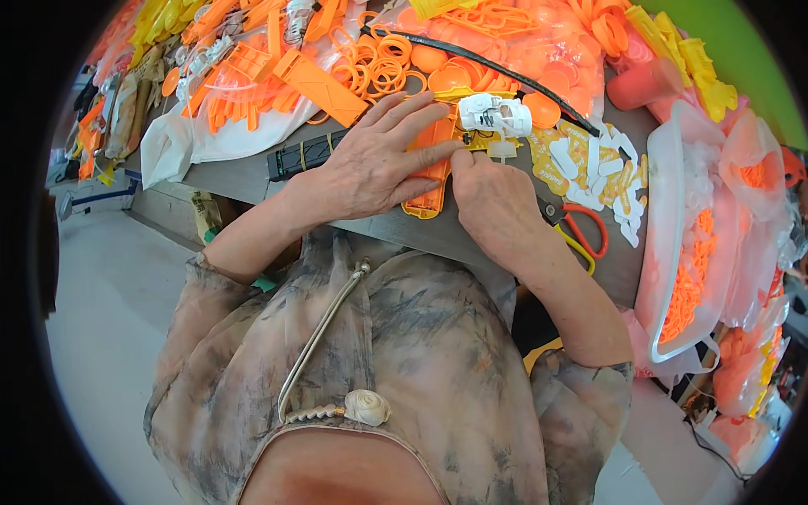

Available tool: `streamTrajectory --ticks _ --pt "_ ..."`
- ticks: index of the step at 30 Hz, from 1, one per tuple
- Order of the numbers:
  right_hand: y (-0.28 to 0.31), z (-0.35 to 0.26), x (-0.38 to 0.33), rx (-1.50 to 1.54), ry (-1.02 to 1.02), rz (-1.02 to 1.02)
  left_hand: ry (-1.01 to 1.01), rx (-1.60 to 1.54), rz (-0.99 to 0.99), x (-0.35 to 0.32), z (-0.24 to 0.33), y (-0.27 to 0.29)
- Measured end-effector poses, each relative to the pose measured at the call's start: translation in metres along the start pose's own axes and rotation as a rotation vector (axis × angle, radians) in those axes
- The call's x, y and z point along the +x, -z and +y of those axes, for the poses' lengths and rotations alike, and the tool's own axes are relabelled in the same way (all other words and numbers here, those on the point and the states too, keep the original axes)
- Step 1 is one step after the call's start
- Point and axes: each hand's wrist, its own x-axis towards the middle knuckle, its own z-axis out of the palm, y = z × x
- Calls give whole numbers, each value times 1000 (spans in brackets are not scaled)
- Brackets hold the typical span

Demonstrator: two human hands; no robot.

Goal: Assembling the internal and external components of a yellow plastic toy bubble gun at a factory workbench.

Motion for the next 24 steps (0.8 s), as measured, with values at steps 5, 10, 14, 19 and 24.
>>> streamTrajectory --ticks 5,10,14,19,24 --pt "86 -29 -47 406 350 220 33 -111 286 -22 5 26" --pt "169 -48 -95 972 1401 216 397 -81 210 -63 -10 71" --pt "183 -54 -108 935 1482 138 479 95 -3 -77 -8 66" --pt "192 -58 -123 865 1549 65 509 126 -56 -79 -10 54" --pt "195 -57 -128 819 1569 12 528 -72 25 -85 -8 64"
